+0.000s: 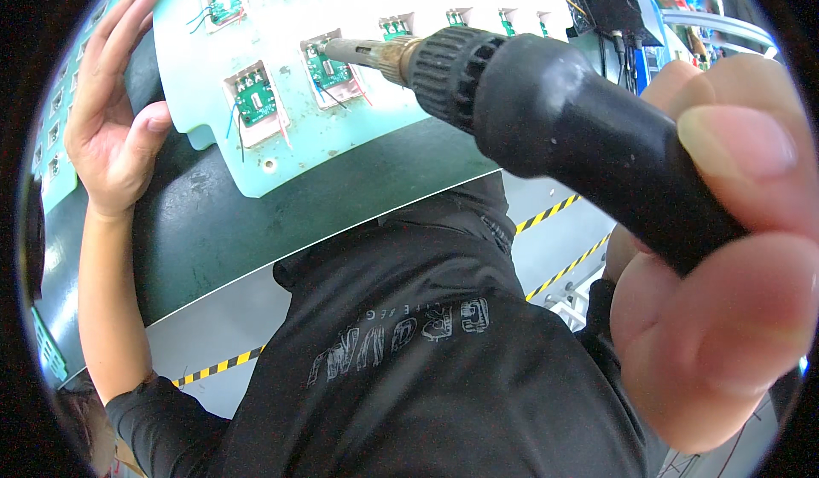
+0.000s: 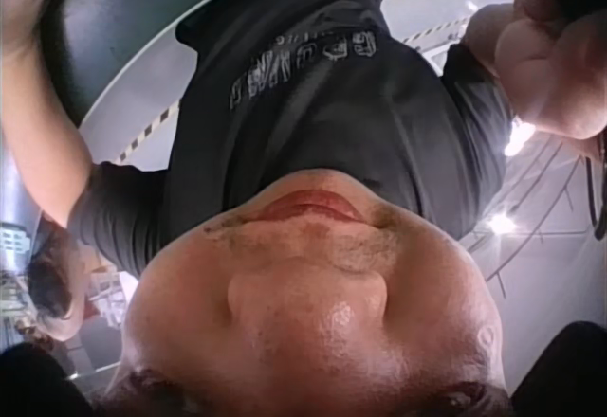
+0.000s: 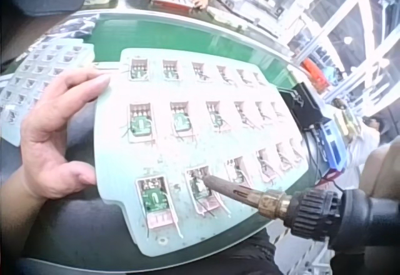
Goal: Soldering components and wires onto small circuit boards arranged in a tray on an assembly line.
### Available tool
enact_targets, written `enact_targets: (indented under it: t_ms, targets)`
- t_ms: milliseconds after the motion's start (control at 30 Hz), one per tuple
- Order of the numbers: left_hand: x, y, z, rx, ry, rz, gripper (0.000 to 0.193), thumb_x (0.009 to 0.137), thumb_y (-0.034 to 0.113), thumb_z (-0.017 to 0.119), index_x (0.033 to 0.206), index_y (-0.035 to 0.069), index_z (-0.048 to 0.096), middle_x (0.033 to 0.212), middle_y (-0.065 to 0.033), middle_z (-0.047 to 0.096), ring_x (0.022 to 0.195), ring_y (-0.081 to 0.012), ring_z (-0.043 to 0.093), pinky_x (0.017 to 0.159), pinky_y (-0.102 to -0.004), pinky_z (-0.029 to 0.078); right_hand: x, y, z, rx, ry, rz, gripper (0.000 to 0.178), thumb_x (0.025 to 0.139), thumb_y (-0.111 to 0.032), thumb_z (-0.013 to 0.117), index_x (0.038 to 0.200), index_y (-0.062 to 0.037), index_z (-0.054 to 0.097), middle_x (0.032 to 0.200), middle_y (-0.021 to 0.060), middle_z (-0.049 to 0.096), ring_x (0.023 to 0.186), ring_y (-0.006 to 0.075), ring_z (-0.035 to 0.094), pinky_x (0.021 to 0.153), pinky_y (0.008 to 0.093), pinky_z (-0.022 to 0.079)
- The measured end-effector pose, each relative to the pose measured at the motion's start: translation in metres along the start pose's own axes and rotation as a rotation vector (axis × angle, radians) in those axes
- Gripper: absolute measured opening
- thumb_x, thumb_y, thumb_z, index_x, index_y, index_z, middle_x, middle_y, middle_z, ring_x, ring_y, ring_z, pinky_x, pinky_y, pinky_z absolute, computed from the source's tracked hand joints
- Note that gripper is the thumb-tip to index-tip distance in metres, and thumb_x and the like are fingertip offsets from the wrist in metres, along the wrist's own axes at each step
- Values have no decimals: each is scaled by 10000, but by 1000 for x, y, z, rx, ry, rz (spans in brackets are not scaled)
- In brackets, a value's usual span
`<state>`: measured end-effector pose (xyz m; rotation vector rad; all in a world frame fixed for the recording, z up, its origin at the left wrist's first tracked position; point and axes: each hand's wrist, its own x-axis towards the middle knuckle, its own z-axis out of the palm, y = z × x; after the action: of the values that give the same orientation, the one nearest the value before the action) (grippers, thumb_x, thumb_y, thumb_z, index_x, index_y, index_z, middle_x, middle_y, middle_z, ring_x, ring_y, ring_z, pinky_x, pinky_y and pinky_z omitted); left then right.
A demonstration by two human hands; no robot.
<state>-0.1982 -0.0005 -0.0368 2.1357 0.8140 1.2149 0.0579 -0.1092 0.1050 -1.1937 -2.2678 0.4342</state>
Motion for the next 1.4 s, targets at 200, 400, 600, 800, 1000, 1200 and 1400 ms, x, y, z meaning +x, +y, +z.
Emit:
enact_targets:
  t_ms: [200, 400, 600, 800, 1000, 1200, 1400]
  targets:
    - [-7, -33, -7, 61, -109, 320, 676, 807, 384, 629, 1270, -74, 445, 1339, -203, 416, 1255, -286, 392, 1045, -389, 300, 0, -3, 2, -9, -10, -8, 225, 834, -245, 400, 826, -50, 513, 571, 56, 426, 446, 118, 382, 478, 250, 311]
    - [-7, -34, -8, 75, -112, 328, 674, 810, 393, 624, 1264, -75, 452, 1338, -209, 414, 1258, -288, 388, 1043, -400, 304, -4, -1, 1, -47, 33, -20, 242, 854, -238, 395, 893, -37, 523, 578, 62, 442, 452, 120, 395, 478, 258, 321]
    - [-6, -32, -7, 55, -89, 319, 675, 813, 395, 622, 1266, -76, 450, 1336, -214, 411, 1258, -293, 387, 1041, -405, 308, -9, -1, -1, -85, 84, -38, 266, 873, -230, 389, 960, -24, 533, 586, 68, 459, 458, 122, 408, 477, 267, 332]
    - [-5, -31, -7, 67, -88, 317, 689, 811, 407, 619, 1271, -76, 445, 1335, -218, 411, 1259, -294, 384, 1039, -403, 309, -3, -2, -4, -79, 67, -34, 281, 884, -225, 380, 999, -16, 529, 605, 74, 468, 464, 121, 412, 479, 269, 337]
    - [-4, -28, -9, 94, -96, 326, 675, 809, 390, 619, 1265, -78, 452, 1332, -216, 415, 1255, -294, 389, 1042, -401, 302, 7, -2, -5, -17, -19, -31, 292, 894, -220, 367, 1033, -11, 515, 640, 84, 476, 473, 116, 412, 482, 269, 342]
    - [-5, -29, -8, 83, -91, 305, 672, 803, 386, 626, 1260, -78, 458, 1326, -216, 422, 1253, -296, 390, 1043, -399, 300, 11, -2, -4, 42, -107, -21, 305, 903, -214, 353, 1068, -5, 502, 674, 94, 485, 481, 111, 411, 485, 269, 347]
    - [-3, -27, -9, 82, -92, 315, 683, 797, 394, 639, 1264, -70, 457, 1328, -210, 423, 1255, -296, 389, 1042, -411, 303, 10, -4, -7, 96, -178, -11, 318, 913, -209, 339, 1102, 0, 488, 708, 104, 493, 489, 106, 411, 488, 268, 352]
